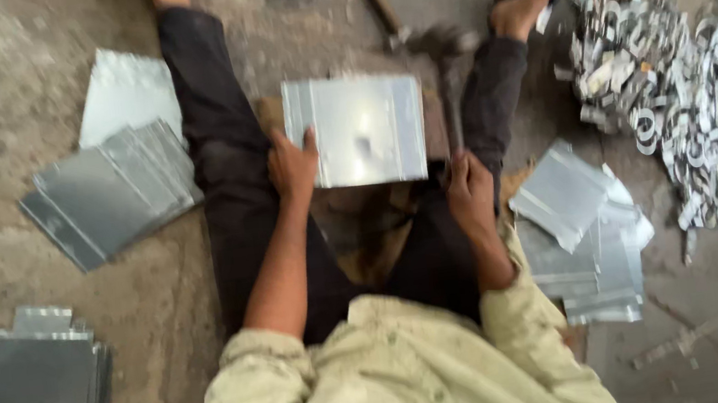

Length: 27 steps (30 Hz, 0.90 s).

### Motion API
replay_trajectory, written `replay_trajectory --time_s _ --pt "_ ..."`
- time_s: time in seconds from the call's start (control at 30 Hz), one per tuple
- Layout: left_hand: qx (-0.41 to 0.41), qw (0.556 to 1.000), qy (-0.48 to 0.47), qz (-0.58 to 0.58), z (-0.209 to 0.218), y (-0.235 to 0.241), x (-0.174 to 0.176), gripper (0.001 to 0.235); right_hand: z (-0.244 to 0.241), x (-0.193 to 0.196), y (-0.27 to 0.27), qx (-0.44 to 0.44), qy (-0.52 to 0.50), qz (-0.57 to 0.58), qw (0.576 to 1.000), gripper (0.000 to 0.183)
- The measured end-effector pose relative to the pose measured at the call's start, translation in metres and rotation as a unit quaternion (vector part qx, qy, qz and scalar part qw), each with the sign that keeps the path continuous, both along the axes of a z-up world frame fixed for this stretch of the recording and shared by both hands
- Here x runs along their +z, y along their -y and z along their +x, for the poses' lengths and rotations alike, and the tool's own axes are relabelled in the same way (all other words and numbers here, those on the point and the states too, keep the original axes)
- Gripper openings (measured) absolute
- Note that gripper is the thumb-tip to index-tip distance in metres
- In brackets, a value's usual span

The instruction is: The person sits on the floor and uses a hammer to flatten or bend edges of metal sheets against a brick and stone surface, handling the sheets one by one from a stack.

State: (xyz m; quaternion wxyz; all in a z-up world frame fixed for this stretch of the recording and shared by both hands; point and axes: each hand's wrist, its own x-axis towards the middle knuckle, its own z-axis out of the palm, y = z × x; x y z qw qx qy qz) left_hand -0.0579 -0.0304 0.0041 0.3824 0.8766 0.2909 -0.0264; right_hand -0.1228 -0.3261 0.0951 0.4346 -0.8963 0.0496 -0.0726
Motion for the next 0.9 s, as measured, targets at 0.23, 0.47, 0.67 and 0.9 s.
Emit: replay_trajectory --time_s 0.23,0.47,0.67,0.9 --pt "0.007 0.999 0.047 0.006 0.008 -0.001 0.001 0.085 0.025 0.000 0.009 0.039 -0.039 -0.088 0.995 0.043" --pt "0.013 0.999 0.050 -0.001 0.013 -0.001 -0.007 0.083 0.004 -0.019 -0.024 -0.028 0.066 -0.052 0.996 0.040" --pt "0.022 0.999 0.043 -0.001 0.025 -0.002 -0.003 0.076 0.018 0.017 0.015 -0.024 -0.028 -0.042 0.998 0.041" --pt "0.012 1.000 0.027 0.012 0.027 -0.001 0.008 0.074 0.001 -0.006 -0.009 0.011 0.025 -0.102 0.994 0.036"
